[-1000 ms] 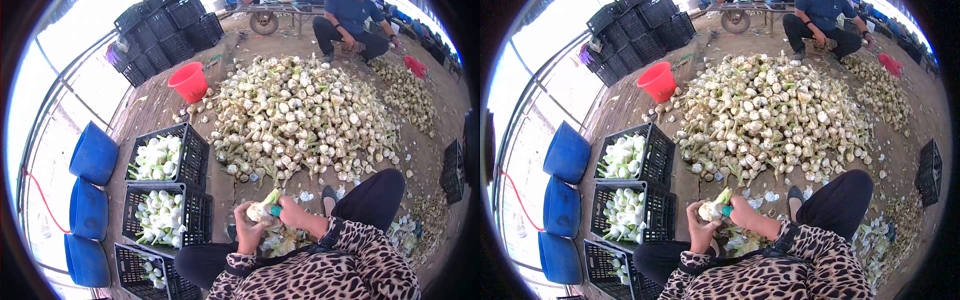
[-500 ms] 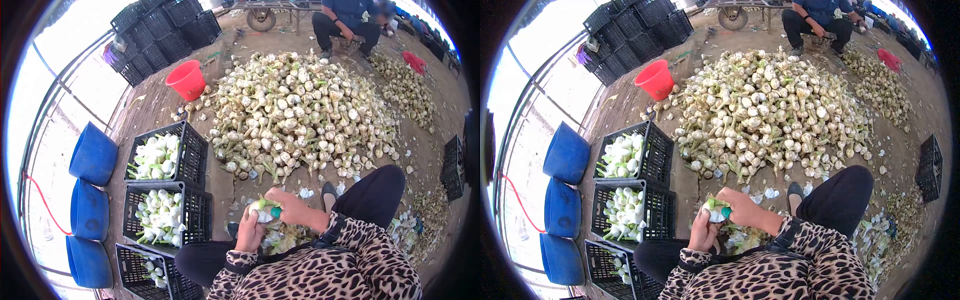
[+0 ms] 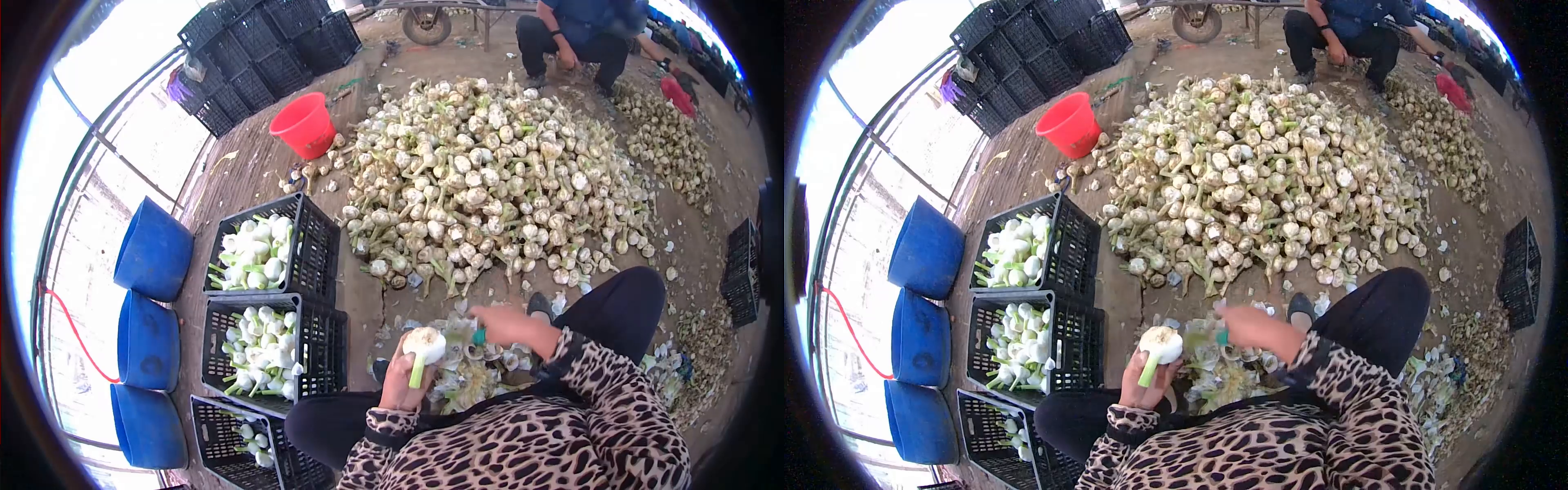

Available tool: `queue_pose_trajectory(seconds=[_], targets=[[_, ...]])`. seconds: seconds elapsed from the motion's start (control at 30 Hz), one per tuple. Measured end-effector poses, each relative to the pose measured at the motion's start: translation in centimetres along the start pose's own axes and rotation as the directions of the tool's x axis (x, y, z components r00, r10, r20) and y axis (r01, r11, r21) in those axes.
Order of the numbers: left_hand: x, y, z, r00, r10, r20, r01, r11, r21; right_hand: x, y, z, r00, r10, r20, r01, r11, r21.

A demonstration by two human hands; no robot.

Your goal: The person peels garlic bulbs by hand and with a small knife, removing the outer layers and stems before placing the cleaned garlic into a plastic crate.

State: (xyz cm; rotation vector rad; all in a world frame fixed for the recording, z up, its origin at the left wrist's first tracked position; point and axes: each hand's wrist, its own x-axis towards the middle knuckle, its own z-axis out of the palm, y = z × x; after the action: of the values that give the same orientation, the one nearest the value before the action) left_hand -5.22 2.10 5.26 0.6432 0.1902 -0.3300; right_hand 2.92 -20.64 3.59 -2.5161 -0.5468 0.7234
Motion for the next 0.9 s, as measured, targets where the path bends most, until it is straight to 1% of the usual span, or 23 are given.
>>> queue_pose_trajectory(seconds=[0.03,0.07,0.1,0.13,0.17,0.2,0.23,0.27,0.3,0.33,0.4,0.43,0.53,0.6,0.63,0.7,0.73,0.8,0.83,0.9], targets=[[0.2,-0.2,-0.2,1.000,0.009,-0.027,-0.009,1.000,-0.008,-0.5,-0.7,0.2,0.986,-0.089,-0.140,0.101,0.992,0.079],[0.3,-0.3,-0.1,0.998,0.014,-0.060,-0.016,1.000,-0.026,-0.7,-1.8,0.3,0.945,-0.163,-0.283,0.209,0.968,0.141],[0.5,-0.3,0.3,0.995,0.020,-0.094,-0.024,0.999,-0.044,-0.9,-3.0,0.2,0.878,-0.222,-0.424,0.324,0.927,0.187],[0.6,-0.3,0.6,0.991,0.025,-0.129,-0.032,0.998,-0.058,-1.3,-4.4,-0.5,0.863,-0.228,-0.450,0.365,0.898,0.246],[0.9,-0.5,0.3,0.996,0.037,-0.087,-0.038,0.999,-0.005,-1.9,-5.9,-1.4,0.847,-0.229,-0.480,0.406,0.862,0.305],[0.9,-0.4,0.2,0.996,0.032,-0.089,-0.032,0.999,-0.003,-2.0,-6.8,-1.9,0.829,-0.226,-0.512,0.445,0.821,0.357],[0.9,-0.5,0.1,0.996,0.026,-0.089,-0.027,1.000,-0.002,-1.6,-6.8,-1.1,0.775,-0.256,-0.577,0.475,0.839,0.265],[1.0,-0.6,0.1,0.996,0.020,-0.088,-0.021,1.000,-0.004,-1.4,-6.7,-0.8,0.746,-0.292,-0.598,0.498,0.842,0.210],[0.9,-0.5,0.7,0.995,0.046,-0.090,-0.045,0.999,0.009,-1.2,-6.6,-0.6,0.718,-0.328,-0.615,0.517,0.842,0.155],[0.9,-0.5,0.8,0.995,0.023,-0.094,-0.024,1.000,-0.002,-1.1,-6.5,-0.4,0.689,-0.365,-0.626,0.536,0.838,0.101],[0.6,-0.3,0.8,0.994,-0.022,-0.107,0.020,1.000,-0.024,-1.2,-6.5,-0.3,0.677,-0.375,-0.633,0.533,0.843,0.070],[0.6,-0.3,1.0,0.995,-0.002,-0.099,0.002,1.000,-0.001,-1.2,-6.5,-0.4,0.668,-0.383,-0.638,0.532,0.845,0.050],[0.6,-0.4,1.1,0.995,0.050,-0.083,-0.045,0.997,0.067,-1.3,-6.5,-0.3,0.684,-0.422,-0.595,0.497,0.867,-0.043],[0.5,-0.6,0.6,0.993,0.072,-0.089,-0.062,0.992,0.111,-1.2,-6.5,-0.2,0.646,-0.484,-0.590,0.519,0.846,-0.125],[0.4,-0.7,0.5,0.993,0.068,-0.097,-0.058,0.993,0.104,-1.2,-6.5,-0.1,0.627,-0.514,-0.586,0.528,0.833,-0.166],[0.4,-0.6,0.4,0.992,0.057,-0.112,-0.047,0.995,0.092,-1.6,-6.9,-0.7,0.643,-0.515,-0.567,0.505,0.842,-0.191],[0.3,-0.6,0.4,0.991,0.033,-0.129,-0.023,0.997,0.080,-1.6,-7.0,-1.0,0.651,-0.514,-0.558,0.493,0.846,-0.204],[0.2,-0.5,0.3,0.987,-0.016,-0.163,0.026,0.998,0.056,-1.3,-6.7,-1.0,0.614,-0.496,-0.614,0.502,0.846,-0.181],[0.1,-0.3,0.2,0.988,-0.085,-0.126,0.098,0.990,0.100,-1.0,-6.5,-1.0,0.595,-0.485,-0.640,0.507,0.845,-0.169],[-0.2,0.1,0.1,0.972,-0.226,-0.061,0.233,0.953,0.194,-0.3,-5.5,-1.3,0.625,-0.439,-0.646,0.452,0.878,-0.159]])
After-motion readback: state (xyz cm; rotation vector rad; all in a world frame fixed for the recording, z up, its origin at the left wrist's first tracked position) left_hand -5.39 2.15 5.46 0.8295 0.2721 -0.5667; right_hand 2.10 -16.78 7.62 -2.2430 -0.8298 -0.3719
